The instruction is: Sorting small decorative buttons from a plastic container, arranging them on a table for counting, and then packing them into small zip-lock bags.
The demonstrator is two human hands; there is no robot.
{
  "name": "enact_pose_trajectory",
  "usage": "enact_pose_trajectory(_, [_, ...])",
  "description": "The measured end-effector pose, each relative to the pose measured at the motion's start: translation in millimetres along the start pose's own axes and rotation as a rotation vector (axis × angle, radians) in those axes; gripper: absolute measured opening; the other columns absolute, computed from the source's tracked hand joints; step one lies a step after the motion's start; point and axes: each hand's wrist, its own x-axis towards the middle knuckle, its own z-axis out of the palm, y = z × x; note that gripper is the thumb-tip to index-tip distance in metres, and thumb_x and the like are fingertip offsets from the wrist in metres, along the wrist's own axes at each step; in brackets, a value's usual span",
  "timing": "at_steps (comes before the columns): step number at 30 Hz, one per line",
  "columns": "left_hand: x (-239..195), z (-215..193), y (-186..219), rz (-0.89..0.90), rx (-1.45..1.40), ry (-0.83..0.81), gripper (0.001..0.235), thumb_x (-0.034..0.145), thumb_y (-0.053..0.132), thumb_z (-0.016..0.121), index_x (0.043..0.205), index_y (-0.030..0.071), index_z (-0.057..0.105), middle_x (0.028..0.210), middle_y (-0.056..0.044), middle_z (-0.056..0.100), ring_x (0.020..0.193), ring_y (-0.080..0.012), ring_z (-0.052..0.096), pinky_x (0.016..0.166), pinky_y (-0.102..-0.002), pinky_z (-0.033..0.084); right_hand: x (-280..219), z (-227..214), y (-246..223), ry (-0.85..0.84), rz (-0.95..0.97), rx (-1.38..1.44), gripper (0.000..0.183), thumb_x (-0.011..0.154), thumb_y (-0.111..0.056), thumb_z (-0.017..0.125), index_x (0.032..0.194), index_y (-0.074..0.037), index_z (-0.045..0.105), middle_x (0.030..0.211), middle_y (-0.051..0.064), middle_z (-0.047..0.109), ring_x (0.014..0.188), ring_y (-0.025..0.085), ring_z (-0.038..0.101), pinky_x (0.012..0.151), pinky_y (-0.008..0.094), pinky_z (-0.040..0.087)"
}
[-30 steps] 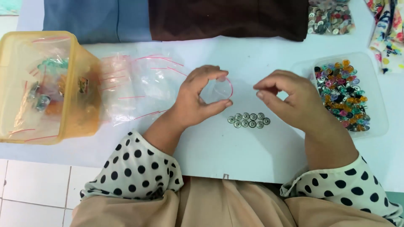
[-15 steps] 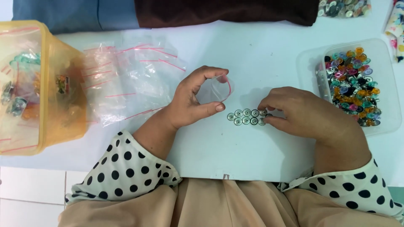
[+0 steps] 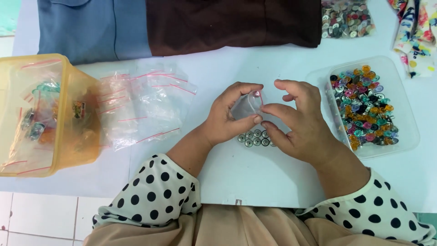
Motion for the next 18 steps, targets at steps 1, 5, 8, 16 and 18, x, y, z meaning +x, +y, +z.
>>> enact_pose_trajectory(1, [3, 2, 0, 0.008, 0.004, -0.003, 0.052, 0.09, 0.03, 0.076, 0.136, 0.016, 0.058, 0.12, -0.002, 0.062, 0.112, -0.0162, 0.061, 0.099, -0.031, 0.051, 0, -1, 2, 0.007, -0.003, -0.005, 0.026, 0.094, -0.011, 0.075, 0.119, -0.01, 0.067, 0.141, 0.022, 0.045, 0.128, 0.04, 0.046, 0.096, 0.047, 0.053])
enact_pose_trajectory(5, [0, 5, -9, 0.117, 0.079, -0.062, 0.052, 0.089, 0.031, 0.077, 0.134, 0.013, 0.057, 0.117, -0.004, 0.065, 0.108, -0.0197, 0.063, 0.099, -0.034, 0.053, -4, 1, 4, -0.025, -0.012, 0.005, 0.011, 0.096, -0.015, 0.076, 0.105, -0.013, 0.07, 0.143, 0.019, 0.046, 0.127, 0.04, 0.047, 0.098, 0.047, 0.05])
enact_pose_trajectory(8, [-6, -5, -17, 0.199, 0.12, -0.105, 0.059, 0.09, 0.032, 0.082, 0.138, 0.012, 0.054, 0.122, -0.006, 0.066, 0.11, -0.0223, 0.065, 0.102, -0.037, 0.053, -3, 2, 7, -0.063, -0.059, -0.008, 0.002, 0.099, -0.014, 0.071, 0.099, -0.012, 0.072, 0.14, 0.021, 0.048, 0.126, 0.042, 0.051, 0.104, 0.051, 0.044])
enact_pose_trajectory(16, [-12, -6, -26, 0.339, 0.306, -0.055, 0.062, 0.095, 0.044, 0.079, 0.142, 0.013, 0.052, 0.125, -0.009, 0.065, 0.118, -0.0305, 0.063, 0.111, -0.047, 0.053, -3, 2, 9, -0.068, -0.157, -0.123, 0.01, 0.104, -0.015, 0.069, 0.096, -0.01, 0.072, 0.134, 0.028, 0.056, 0.122, 0.047, 0.053, 0.109, 0.053, 0.043])
enact_pose_trajectory(18, [-15, -8, -22, 0.295, 0.352, -0.07, 0.062, 0.096, 0.037, 0.081, 0.145, 0.015, 0.05, 0.129, -0.01, 0.059, 0.126, -0.0312, 0.058, 0.115, -0.047, 0.049, -2, 2, 10, -0.051, -0.189, -0.116, 0.01, 0.105, -0.012, 0.067, 0.096, -0.009, 0.07, 0.133, 0.029, 0.057, 0.119, 0.047, 0.056, 0.108, 0.053, 0.042])
